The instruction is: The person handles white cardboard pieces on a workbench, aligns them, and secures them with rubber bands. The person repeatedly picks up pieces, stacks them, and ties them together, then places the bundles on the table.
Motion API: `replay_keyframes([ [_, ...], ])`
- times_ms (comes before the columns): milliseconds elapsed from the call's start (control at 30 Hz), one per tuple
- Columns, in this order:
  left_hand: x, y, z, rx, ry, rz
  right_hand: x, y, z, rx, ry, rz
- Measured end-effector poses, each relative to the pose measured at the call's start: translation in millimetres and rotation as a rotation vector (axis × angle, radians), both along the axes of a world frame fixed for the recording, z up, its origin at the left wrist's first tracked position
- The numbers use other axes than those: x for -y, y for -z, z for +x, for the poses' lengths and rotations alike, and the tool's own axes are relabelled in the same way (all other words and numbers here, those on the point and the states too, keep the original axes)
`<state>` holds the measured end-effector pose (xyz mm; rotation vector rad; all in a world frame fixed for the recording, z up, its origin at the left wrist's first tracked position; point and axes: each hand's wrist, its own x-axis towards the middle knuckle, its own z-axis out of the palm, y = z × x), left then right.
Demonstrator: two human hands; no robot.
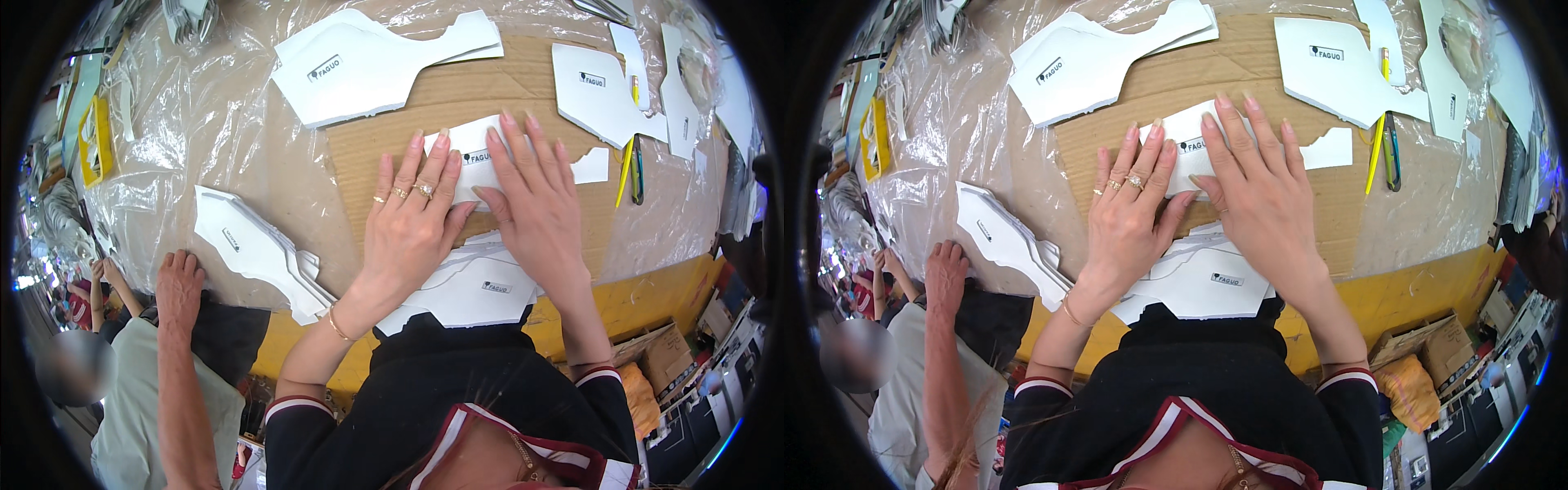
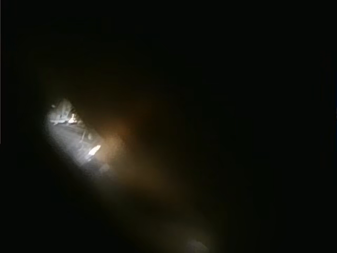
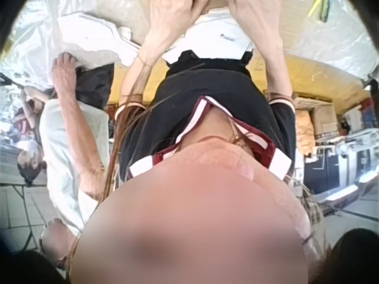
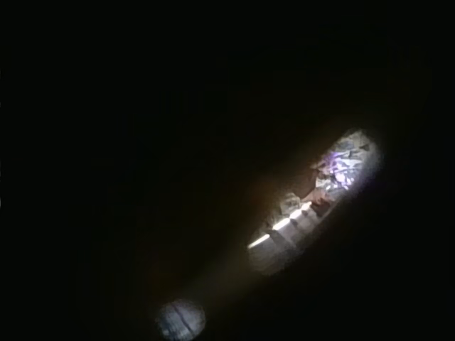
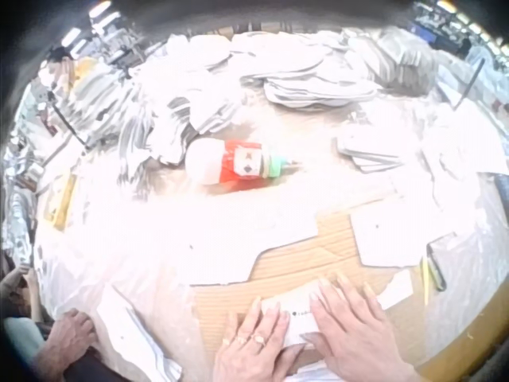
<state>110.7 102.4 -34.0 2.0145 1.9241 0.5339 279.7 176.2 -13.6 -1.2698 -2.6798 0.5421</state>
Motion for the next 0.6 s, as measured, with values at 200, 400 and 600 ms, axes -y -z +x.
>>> replay_keyframes([
  [200, 1, 0, -3, -0.11, -0.062, 0.022, 0, 8, 11, 0.265, 0.006, 0.012],
  [400, 3, 0, -2, -0.103, -0.076, 0.043, 1, 1, 23, 0.303, 0.073, 0.03],
  [600, 7, 5, 1, -0.077, -0.056, 0.019, -2, -9, 25, 0.21, 0.11, 0.142],
])
